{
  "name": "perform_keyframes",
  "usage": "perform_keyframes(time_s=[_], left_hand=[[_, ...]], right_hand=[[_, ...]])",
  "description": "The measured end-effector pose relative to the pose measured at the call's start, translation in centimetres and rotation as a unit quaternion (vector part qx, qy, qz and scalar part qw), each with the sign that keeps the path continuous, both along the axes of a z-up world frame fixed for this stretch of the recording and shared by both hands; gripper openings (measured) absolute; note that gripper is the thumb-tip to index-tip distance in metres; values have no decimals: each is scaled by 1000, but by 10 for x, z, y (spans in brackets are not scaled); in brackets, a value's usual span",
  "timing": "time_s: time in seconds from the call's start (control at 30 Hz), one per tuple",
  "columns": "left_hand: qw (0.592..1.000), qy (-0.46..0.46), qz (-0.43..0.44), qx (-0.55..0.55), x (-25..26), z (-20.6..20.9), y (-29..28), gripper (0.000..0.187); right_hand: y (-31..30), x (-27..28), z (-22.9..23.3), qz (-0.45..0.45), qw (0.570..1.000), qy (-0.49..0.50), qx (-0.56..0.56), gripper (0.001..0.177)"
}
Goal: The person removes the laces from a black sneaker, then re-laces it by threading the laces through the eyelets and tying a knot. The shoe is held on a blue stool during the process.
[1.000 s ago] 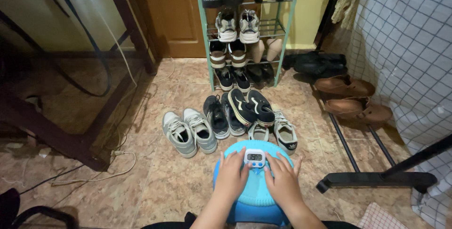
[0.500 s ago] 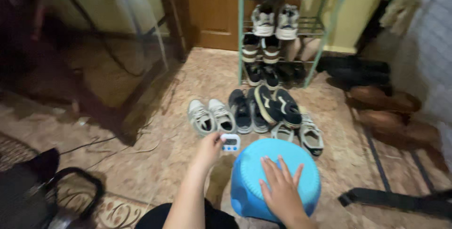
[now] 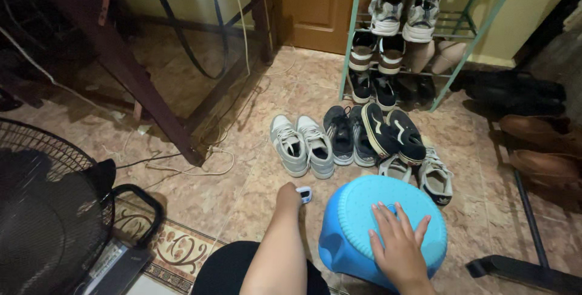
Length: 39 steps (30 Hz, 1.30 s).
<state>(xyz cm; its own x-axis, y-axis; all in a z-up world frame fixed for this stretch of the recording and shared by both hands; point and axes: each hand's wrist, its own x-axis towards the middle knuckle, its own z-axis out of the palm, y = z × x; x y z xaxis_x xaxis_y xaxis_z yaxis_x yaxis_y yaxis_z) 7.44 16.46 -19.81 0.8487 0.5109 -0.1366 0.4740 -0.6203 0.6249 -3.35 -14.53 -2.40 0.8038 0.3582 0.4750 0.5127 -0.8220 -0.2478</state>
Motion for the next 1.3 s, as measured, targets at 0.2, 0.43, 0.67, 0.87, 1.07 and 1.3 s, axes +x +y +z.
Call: perform_keyframes(time_s=[0.2,0.43,0.67,0.87,1.07,1.3], left_hand=[[994,37,67,-77,-12,4,0,24],[988,-141,37,-45,-33,126,-57,34],[894,-388,-218,-47,-102,212,-139,35],[941,-265,-195,-80,-64,207,-135,24],[927,-308,-199,-72,-43,189,-134,21],[925,-298,-205,-114,-39,179,-119,23]], right_hand=[[0,2,-4,-3,1000,12,1,57],[-2,6,-3,-5,999,34,5,58],[-14,47,13,-74,966,188,158,50],[-40,162,-11,-112,947,255,161,51],[-25,276,-54,-142,946,270,113,64],[-3,338,-75,-222,862,423,170,70]])
